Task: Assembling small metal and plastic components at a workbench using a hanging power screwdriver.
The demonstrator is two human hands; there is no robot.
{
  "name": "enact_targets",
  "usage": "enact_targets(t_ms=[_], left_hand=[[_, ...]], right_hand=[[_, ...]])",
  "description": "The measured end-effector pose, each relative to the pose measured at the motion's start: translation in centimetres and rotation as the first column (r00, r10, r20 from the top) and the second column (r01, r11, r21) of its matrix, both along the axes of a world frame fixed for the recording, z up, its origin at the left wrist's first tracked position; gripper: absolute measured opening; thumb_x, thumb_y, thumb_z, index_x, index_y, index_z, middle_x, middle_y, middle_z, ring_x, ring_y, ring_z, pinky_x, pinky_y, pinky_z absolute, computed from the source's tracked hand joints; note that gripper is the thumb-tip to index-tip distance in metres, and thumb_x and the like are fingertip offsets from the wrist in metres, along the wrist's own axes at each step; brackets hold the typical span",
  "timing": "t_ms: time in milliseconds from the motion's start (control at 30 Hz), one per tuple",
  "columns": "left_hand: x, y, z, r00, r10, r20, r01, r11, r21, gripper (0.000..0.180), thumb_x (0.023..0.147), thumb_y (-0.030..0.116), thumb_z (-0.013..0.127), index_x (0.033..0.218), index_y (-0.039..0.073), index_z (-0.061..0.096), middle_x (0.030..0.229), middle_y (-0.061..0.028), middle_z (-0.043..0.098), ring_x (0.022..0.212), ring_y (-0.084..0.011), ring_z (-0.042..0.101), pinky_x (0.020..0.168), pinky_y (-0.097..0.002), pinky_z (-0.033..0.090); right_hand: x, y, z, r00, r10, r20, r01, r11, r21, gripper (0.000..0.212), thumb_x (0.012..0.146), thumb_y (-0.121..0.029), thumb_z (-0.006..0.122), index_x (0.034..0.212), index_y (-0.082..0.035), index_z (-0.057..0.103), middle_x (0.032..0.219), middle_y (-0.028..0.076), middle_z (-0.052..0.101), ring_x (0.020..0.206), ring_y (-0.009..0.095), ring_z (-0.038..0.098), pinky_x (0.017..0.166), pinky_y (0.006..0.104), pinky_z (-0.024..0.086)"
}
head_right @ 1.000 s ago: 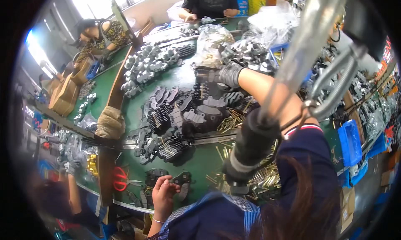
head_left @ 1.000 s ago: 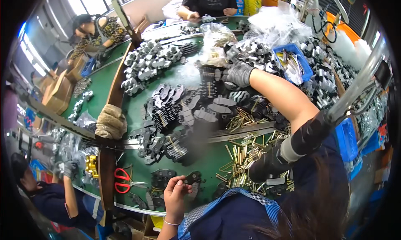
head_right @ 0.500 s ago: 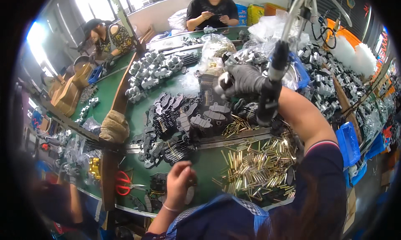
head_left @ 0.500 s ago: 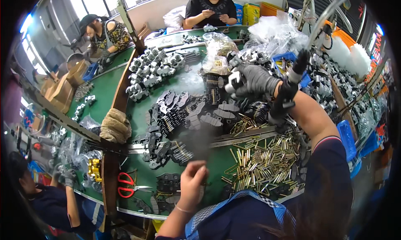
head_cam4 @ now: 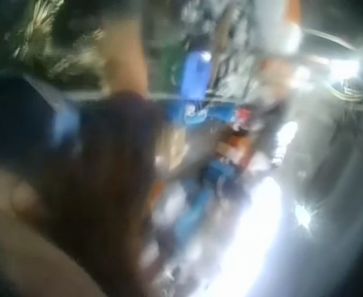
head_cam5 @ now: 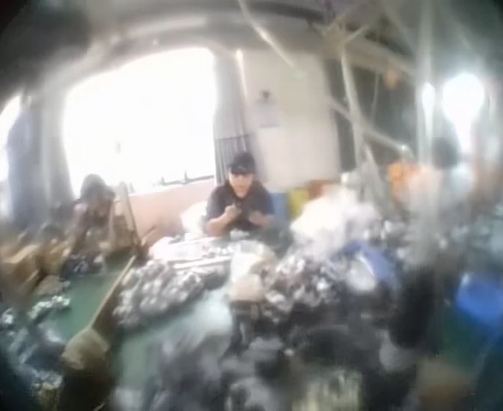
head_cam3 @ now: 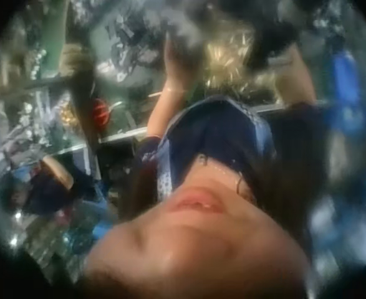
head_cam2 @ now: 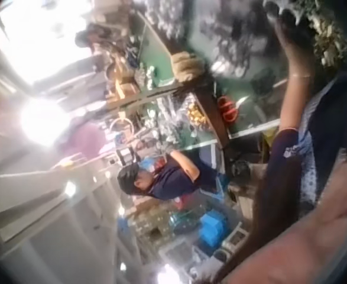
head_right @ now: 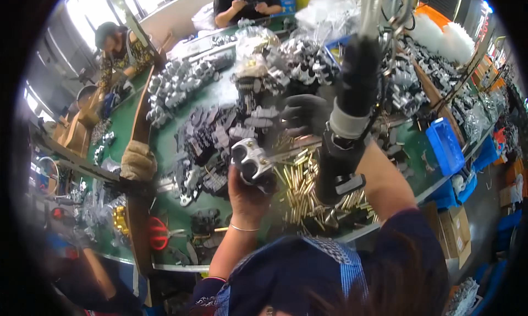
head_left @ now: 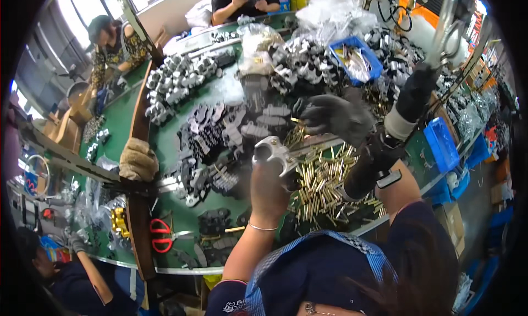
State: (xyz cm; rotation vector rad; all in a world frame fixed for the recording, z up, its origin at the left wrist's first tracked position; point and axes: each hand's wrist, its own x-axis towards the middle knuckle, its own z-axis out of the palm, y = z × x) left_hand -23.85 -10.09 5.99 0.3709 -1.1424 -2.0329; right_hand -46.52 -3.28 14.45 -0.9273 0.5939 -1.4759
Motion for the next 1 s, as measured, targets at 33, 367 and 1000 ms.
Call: enact_targets(t_ms=[33, 367, 1000], left_hand=[[0.9, 0.3, -0.2, 0.993, -0.092, -0.076, 0.097, 0.994, 0.059, 0.062, 0.079, 0.057, 0.050, 0.124, 0.013, 0.044, 0.107, -0.0064, 0.058, 0.099, -0.0265, 0.055, 0.078, -0.0457, 0.047], [5.0, 3.7, 2.9, 0.939, -0.179, -0.293, 0.311, 0.803, 0.508, 0.063, 0.083, 0.055, 0.039, 0.121, 0.005, 0.046, 0.098, -0.0117, 0.062, 0.081, -0.0335, 0.063, 0.078, -0.0532, 0.048], [7.4, 7.8, 1.1, 0.847, -0.486, -0.215, 0.496, 0.579, 0.647, 0.054, 0.082, 0.057, 0.040, 0.105, 0.009, 0.051, 0.081, -0.0047, 0.054, 0.057, -0.0205, 0.049, 0.049, -0.0342, 0.041]], right_hand=[[0.6, 1.6, -0.2, 1.000, 0.000, 0.017, 0.000, 1.000, 0.020, 0.053, 0.085, -0.029, 0.057, 0.128, -0.003, 0.039, 0.117, 0.020, 0.053, 0.104, 0.035, 0.055, 0.092, 0.0540, 0.041], [10.4, 7.5, 3.0, 0.818, -0.476, -0.324, 0.489, 0.871, -0.046, 0.085, 0.069, -0.030, 0.076, 0.133, 0.000, 0.029, 0.088, 0.013, 0.060, 0.071, 0.019, 0.062, 0.066, 0.0301, 0.052], [15.7, 4.1, 4.8, 0.839, -0.537, -0.090, 0.528, 0.843, -0.105, 0.038, 0.069, -0.009, 0.076, 0.102, -0.005, 0.057, 0.079, 0.002, 0.063, 0.070, 0.009, 0.060, 0.063, 0.0232, 0.050]])
